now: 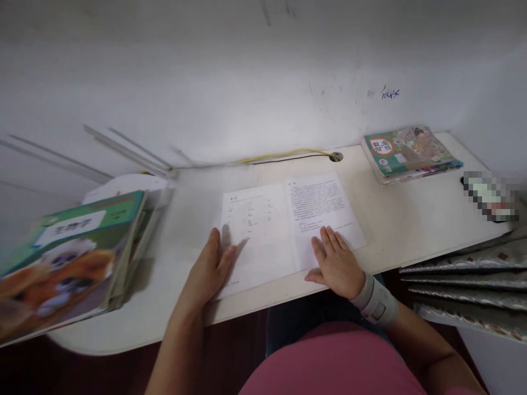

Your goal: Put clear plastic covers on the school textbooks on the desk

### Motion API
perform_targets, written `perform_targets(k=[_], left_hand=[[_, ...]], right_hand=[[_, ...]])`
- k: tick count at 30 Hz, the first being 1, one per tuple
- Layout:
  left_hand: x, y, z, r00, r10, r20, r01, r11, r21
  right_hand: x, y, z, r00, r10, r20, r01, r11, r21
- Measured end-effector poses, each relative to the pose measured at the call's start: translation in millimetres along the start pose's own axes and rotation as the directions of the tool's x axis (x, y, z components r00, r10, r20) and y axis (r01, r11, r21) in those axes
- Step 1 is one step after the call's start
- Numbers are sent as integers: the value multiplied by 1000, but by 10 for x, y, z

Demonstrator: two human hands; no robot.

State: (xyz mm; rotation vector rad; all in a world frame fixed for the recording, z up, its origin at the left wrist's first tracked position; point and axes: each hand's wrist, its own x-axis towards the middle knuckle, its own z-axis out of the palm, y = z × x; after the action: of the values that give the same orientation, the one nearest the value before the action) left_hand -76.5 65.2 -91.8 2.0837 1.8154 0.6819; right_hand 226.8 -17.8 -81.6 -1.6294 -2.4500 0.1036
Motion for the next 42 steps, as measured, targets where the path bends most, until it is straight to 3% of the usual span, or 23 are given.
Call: perform_targets(k=[7, 18, 31, 36, 42], left_hand=[[25, -69, 29, 999, 42, 9, -43, 999, 31], [36, -96, 45, 1000, -3, -4, 3, 998, 61], [33, -70, 52, 1000, 22, 1, -22, 997, 75], [21, -89, 82, 998, 44, -44, -40, 995, 88], [25, -68, 61, 997, 66, -35, -63, 996, 71]], right_hand=[[-27, -23, -56, 1000, 20, 4, -19, 1000, -24], [222, 104, -46, 1000, -23, -3, 22, 998, -51], [159, 161, -28, 1000, -1, -19, -1, 998, -65], [206, 173, -27, 1000, 12, -20, -13, 995, -99], [-14, 98, -9, 999, -19, -46, 17, 999, -42]])
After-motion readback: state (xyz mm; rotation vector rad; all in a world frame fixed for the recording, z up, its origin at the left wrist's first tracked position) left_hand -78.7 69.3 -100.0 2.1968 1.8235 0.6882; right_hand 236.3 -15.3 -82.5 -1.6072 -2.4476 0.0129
